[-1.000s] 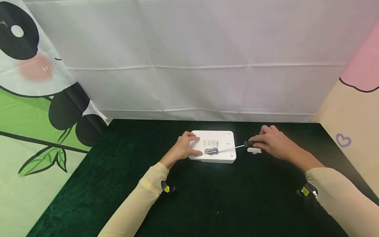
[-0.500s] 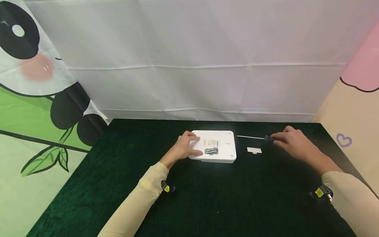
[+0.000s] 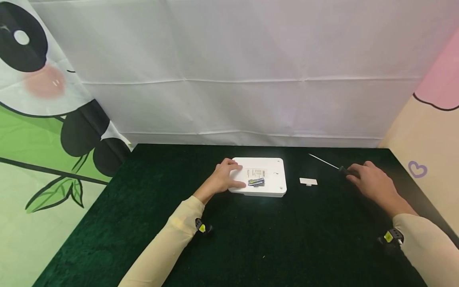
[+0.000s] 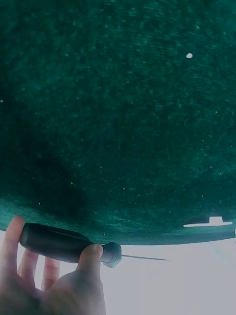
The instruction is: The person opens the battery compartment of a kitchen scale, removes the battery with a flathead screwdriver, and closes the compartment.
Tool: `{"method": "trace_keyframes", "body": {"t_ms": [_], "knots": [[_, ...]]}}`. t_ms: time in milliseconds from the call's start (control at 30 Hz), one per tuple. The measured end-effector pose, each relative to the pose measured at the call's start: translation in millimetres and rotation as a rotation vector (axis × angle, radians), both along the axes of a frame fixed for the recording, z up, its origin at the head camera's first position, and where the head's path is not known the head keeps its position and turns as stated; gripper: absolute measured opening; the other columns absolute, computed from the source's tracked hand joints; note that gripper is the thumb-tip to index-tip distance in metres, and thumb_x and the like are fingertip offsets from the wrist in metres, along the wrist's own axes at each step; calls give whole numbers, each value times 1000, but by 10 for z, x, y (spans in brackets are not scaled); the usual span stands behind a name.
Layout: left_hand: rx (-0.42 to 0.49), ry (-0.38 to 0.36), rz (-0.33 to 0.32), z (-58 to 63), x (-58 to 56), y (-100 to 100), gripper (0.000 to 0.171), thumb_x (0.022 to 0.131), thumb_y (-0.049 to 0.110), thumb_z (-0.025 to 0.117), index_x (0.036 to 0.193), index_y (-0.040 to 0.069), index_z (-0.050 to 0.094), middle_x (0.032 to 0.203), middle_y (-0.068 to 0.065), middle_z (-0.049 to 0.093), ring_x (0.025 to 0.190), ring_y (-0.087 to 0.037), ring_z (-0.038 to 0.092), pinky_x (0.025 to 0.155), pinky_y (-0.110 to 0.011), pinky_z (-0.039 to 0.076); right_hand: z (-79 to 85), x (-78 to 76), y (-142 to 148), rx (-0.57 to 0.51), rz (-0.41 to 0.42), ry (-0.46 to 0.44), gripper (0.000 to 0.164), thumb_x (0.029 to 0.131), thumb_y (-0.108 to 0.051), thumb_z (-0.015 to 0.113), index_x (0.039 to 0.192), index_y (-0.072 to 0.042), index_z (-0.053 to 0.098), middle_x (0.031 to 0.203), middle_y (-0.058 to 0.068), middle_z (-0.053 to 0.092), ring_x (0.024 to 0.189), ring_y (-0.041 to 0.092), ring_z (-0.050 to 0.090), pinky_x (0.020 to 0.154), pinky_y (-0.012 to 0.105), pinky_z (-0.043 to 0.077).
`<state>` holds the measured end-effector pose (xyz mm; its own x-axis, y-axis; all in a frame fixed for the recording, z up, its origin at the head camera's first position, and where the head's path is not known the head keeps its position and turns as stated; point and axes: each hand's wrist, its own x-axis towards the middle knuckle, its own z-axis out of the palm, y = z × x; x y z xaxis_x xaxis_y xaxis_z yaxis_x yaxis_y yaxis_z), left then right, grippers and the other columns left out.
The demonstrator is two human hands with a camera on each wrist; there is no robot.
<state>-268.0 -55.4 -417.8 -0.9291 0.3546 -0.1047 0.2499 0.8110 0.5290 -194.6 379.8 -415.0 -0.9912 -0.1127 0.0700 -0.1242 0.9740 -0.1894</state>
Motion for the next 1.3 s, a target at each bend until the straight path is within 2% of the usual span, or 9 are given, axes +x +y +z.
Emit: {"method": "trace_keyframes", "body": {"t_ms": [433,567,633,733,800,867,1067,1300], "knots": [[-12,10,-4,0,3,-3,67,80,40,80,138,17,56,148,-5,37,122,-26,37,97,-38,41,-133,30,16,10,-13,37,36,96,-25,62,121,0,60,93,24,51,69,24,46,50,30,33],[0,2,-7,-4,7,-10,66,81,39,80,139,17,56,148,-6,36,123,-26,37,97,-38,41,-116,23,14,26,-26,6,40,97,-31,61,124,-2,58,96,26,51,70,28,48,50,31,35],[1,6,-13,-5,5,-11,66,81,39,80,139,17,56,148,-6,36,123,-27,37,98,-39,41,-92,15,3,38,-41,0,44,97,-35,60,125,-2,57,100,29,51,75,35,49,50,36,39],[1,13,-17,-4,4,-13,66,81,39,80,138,16,56,147,-6,37,123,-27,37,98,-39,41,-38,-29,-68,56,-51,35,45,97,-38,59,125,-3,57,108,32,50,88,48,47,57,51,43],[0,13,-16,-3,3,-15,66,81,39,80,138,16,56,147,-6,37,123,-27,37,98,-39,40,13,-87,-175,59,-28,78,41,96,-34,61,122,-3,60,110,32,52,96,53,44,65,61,42],[-4,12,-15,-3,8,-22,66,81,40,80,138,17,56,147,-6,37,123,-27,37,98,-39,40,71,-151,-349,50,13,104,35,96,-30,62,119,-4,63,109,28,55,99,52,45,70,64,39],[-4,11,-5,1,20,-38,66,81,39,80,138,17,57,148,-6,37,122,-27,37,98,-39,41,199,-352,-1049,19,161,79,25,94,-25,64,110,-7,70,97,13,64,94,35,52,72,48,42],[-2,5,-14,1,44,-31,66,81,39,80,138,17,57,147,-5,37,122,-26,36,98,-38,41,203,-420,-1684,-57,266,28,22,93,-24,67,109,-11,72,97,7,65,97,30,51,79,45,42]]}}
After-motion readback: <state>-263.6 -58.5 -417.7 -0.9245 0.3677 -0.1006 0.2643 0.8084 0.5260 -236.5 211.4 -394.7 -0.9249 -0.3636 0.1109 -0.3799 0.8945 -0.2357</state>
